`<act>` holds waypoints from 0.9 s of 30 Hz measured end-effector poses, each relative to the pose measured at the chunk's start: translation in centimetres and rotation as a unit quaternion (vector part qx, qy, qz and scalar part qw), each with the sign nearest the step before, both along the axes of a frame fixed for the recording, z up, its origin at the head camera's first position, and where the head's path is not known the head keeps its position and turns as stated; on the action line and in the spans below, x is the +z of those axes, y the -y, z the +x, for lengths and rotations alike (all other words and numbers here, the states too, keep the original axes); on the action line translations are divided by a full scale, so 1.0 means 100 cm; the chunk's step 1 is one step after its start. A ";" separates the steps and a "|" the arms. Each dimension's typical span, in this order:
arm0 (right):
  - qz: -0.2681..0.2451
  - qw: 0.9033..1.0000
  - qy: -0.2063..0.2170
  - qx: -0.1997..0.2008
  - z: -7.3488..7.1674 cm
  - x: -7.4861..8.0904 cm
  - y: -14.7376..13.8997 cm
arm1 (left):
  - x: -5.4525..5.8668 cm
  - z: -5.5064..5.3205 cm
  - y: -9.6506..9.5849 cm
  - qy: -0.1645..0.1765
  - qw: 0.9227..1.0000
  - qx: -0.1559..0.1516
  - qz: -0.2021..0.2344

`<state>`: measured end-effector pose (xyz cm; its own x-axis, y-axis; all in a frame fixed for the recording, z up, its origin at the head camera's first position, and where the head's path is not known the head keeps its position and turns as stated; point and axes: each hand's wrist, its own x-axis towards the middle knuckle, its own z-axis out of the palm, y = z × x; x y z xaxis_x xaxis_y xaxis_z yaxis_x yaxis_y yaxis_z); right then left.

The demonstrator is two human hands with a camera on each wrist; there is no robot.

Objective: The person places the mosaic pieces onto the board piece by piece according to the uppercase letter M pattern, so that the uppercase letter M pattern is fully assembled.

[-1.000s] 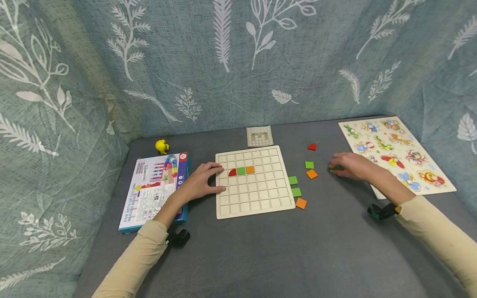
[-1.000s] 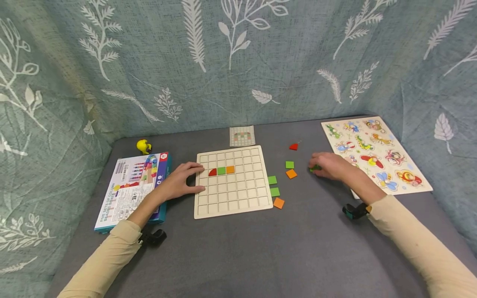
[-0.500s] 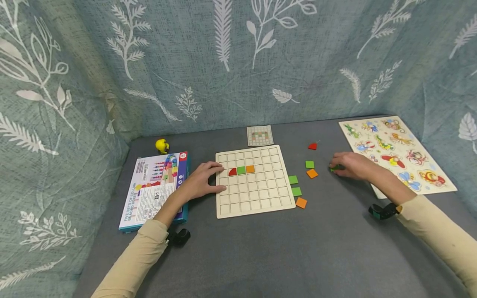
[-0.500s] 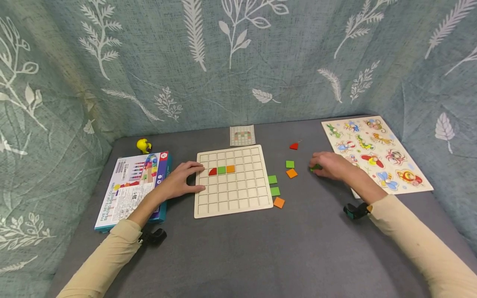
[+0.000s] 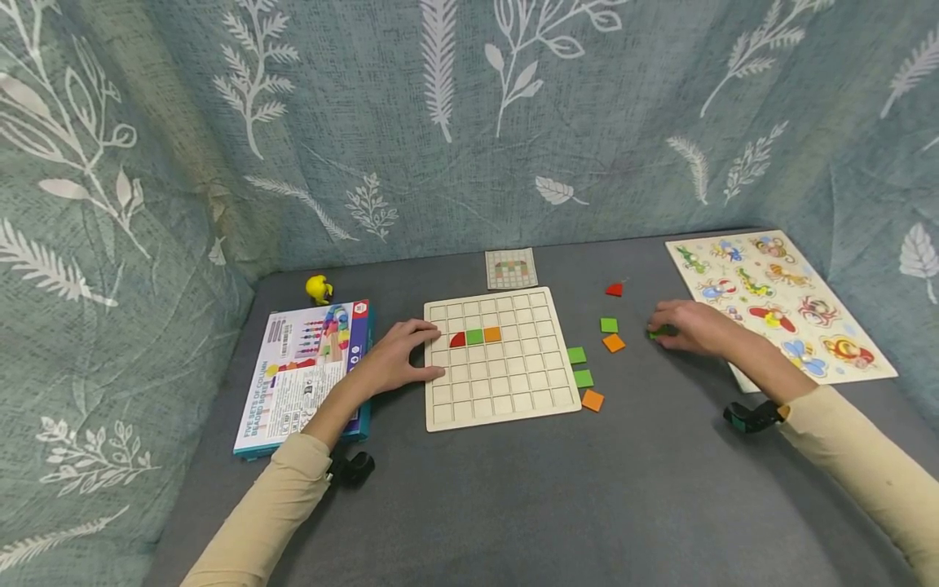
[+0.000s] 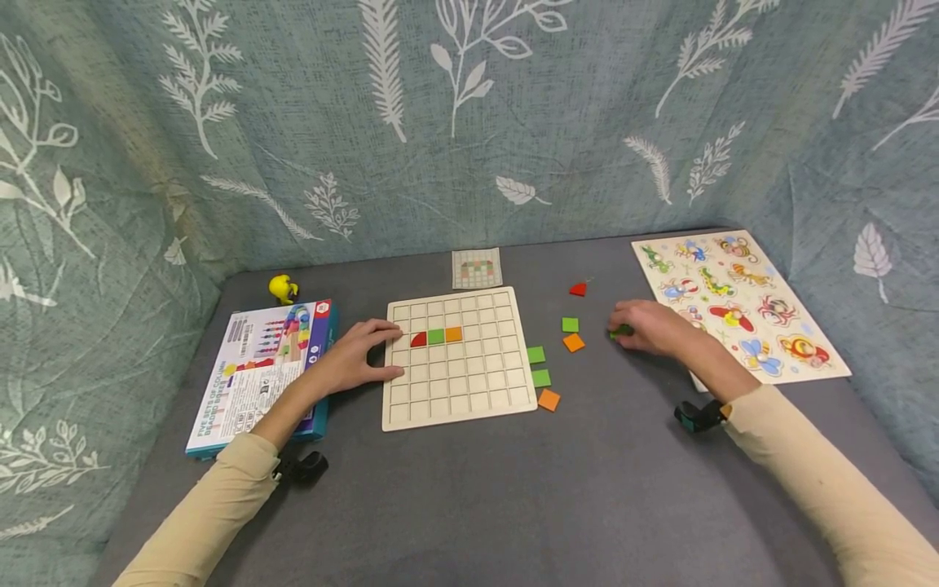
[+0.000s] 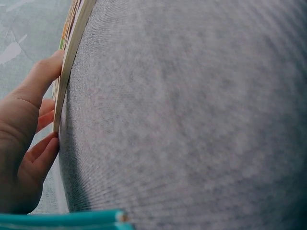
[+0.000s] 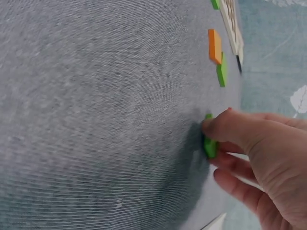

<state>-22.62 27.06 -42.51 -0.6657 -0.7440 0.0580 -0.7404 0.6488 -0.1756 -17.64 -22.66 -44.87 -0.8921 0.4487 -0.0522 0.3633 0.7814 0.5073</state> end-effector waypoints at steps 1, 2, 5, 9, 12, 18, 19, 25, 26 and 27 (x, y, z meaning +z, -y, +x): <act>-0.010 1.000 -0.007 0.006 0.000 -0.002 -0.001 | 0.000 0.000 0.000 -0.001 1.000 -0.001 -0.001; -0.021 1.000 -0.014 0.012 -0.001 -0.004 -0.003 | 0.000 0.000 0.000 0.000 1.000 -0.001 -0.002; -0.049 0.998 -0.038 0.027 -0.002 -0.011 -0.006 | -0.001 0.001 0.001 0.001 1.000 -0.001 -0.002; -0.072 0.994 -0.065 0.046 -0.004 -0.016 -0.007 | -0.002 0.000 0.000 0.000 1.000 -0.001 -0.002; -0.077 0.992 -0.084 0.062 -0.006 -0.018 -0.005 | -0.002 0.000 0.000 -0.002 1.000 -0.001 -0.002; -0.062 0.989 -0.104 0.080 -0.011 -0.019 -0.004 | -0.001 -0.001 0.000 -0.001 1.000 0.001 -0.003; -0.061 0.989 -0.107 0.085 -0.012 -0.019 -0.004 | 0.000 -0.001 0.000 -0.002 1.000 -0.001 -0.003; -0.078 0.983 -0.116 0.116 -0.015 -0.017 -0.001 | -0.001 -0.001 0.001 -0.006 1.000 -0.005 -0.001; -0.082 0.983 -0.116 0.120 -0.015 -0.017 0.000 | -0.001 -0.002 0.000 -0.005 1.000 -0.004 -0.001; -0.087 0.982 -0.116 0.125 -0.015 -0.017 0.001 | 0.000 -0.002 0.000 -0.004 1.000 -0.004 -0.001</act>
<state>-24.11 26.98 -44.21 -0.4181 -0.8473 0.3274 -0.9055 0.4177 -0.0754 -17.79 -22.69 -44.91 -0.8889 0.4558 -0.0462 0.3738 0.7799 0.5020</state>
